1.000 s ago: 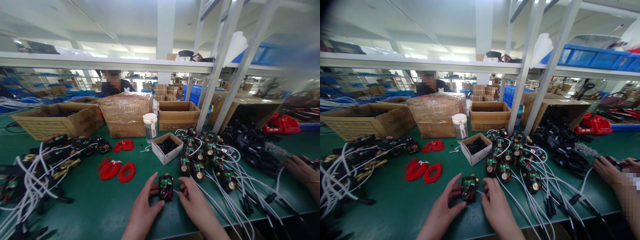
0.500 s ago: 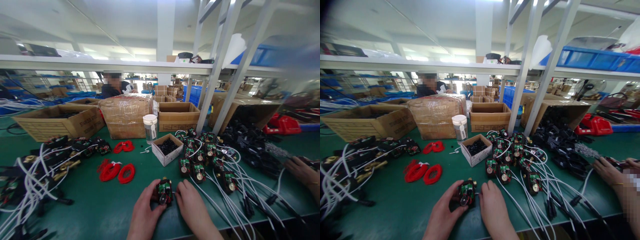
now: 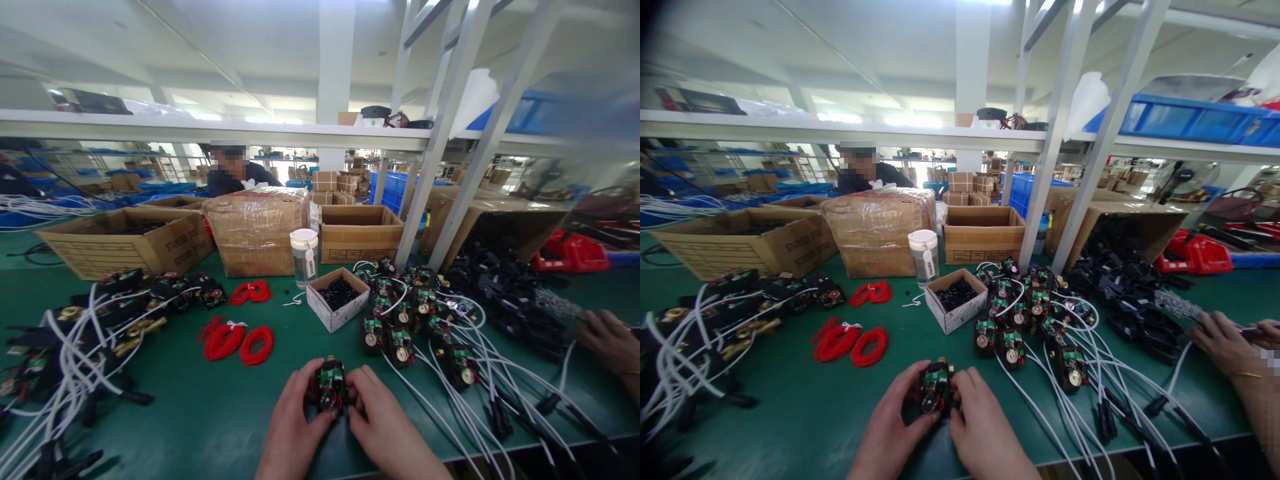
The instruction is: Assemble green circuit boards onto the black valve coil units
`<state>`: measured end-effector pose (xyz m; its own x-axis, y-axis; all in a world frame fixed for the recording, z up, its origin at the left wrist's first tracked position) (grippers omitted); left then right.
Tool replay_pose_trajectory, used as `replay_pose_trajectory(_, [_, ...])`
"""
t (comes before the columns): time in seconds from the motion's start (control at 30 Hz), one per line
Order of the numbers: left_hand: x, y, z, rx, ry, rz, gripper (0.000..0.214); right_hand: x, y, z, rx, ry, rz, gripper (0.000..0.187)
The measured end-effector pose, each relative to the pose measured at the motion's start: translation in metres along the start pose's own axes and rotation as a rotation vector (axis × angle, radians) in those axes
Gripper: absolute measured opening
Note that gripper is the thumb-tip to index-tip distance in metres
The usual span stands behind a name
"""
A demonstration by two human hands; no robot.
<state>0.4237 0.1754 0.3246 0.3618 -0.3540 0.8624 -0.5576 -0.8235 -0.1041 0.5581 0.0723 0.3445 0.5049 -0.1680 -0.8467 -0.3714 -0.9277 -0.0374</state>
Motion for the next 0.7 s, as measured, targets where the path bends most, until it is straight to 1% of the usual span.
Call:
replay_pose_trajectory(0.1, [-0.002, -0.001, 0.001, 0.014, 0.009, 0.004, 0.063, 0.000, -0.001, -0.006, 0.010, 0.003, -0.046, 0.034])
replay_pose_trajectory(0.2, [-0.004, -0.002, 0.004, 0.014, 0.025, 0.007, 0.066, -0.007, -0.014, -0.027, 0.061, 0.047, -0.102, 0.028])
replay_pose_trajectory(0.23, [-0.005, -0.002, 0.005, 0.010, 0.025, 0.005, 0.067, -0.012, -0.023, -0.037, 0.094, 0.089, -0.120, 0.025])
replay_pose_trajectory(0.3, [-0.005, -0.003, 0.007, 0.002, 0.017, -0.004, 0.069, -0.025, -0.049, -0.053, 0.138, 0.242, -0.139, 0.020])
replay_pose_trajectory(0.33, [-0.005, -0.003, 0.008, -0.001, 0.012, -0.007, 0.069, -0.032, -0.065, -0.059, 0.143, 0.348, -0.131, 0.019])
replay_pose_trajectory(0.37, [-0.005, -0.003, 0.008, -0.001, 0.009, -0.009, 0.069, -0.037, -0.083, -0.062, 0.112, 0.480, -0.101, 0.019])
replay_pose_trajectory(0.4, [-0.004, -0.003, 0.009, 0.004, 0.009, -0.008, 0.068, -0.043, -0.103, -0.064, 0.095, 0.526, -0.086, 0.019])
replay_pose_trajectory(0.47, [-0.004, -0.003, 0.009, 0.021, 0.015, -0.002, 0.068, -0.050, -0.142, -0.061, 0.045, 0.583, -0.058, 0.018])
replay_pose_trajectory(0.53, [-0.005, -0.002, 0.009, 0.034, 0.021, 0.008, 0.068, -0.051, -0.178, -0.051, -0.028, 0.636, -0.010, 0.011])
replay_pose_trajectory(0.57, [-0.006, -0.002, 0.010, 0.035, 0.019, 0.011, 0.069, -0.050, -0.192, -0.045, -0.065, 0.656, 0.018, 0.016])
replay_pose_trajectory(0.63, [-0.008, -0.002, 0.010, 0.037, 0.010, 0.016, 0.069, -0.046, -0.213, -0.033, -0.125, 0.682, 0.068, 0.025])
replay_pose_trajectory(0.7, [-0.010, -0.002, 0.010, 0.036, 0.002, 0.019, 0.069, -0.041, -0.223, -0.024, -0.156, 0.694, 0.099, 0.028])
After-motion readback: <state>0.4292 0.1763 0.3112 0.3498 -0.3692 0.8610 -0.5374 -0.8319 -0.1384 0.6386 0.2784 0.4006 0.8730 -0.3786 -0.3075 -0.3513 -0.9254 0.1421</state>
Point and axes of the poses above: each hand's wrist, its own y-axis away from the middle knuckle, its own z-axis out of the palm, x = y × z, the point moved 5 cm from there along -y, towards the middle knuckle, and after that the axes turned 7 degrees about -y, right-handed, at the moved point
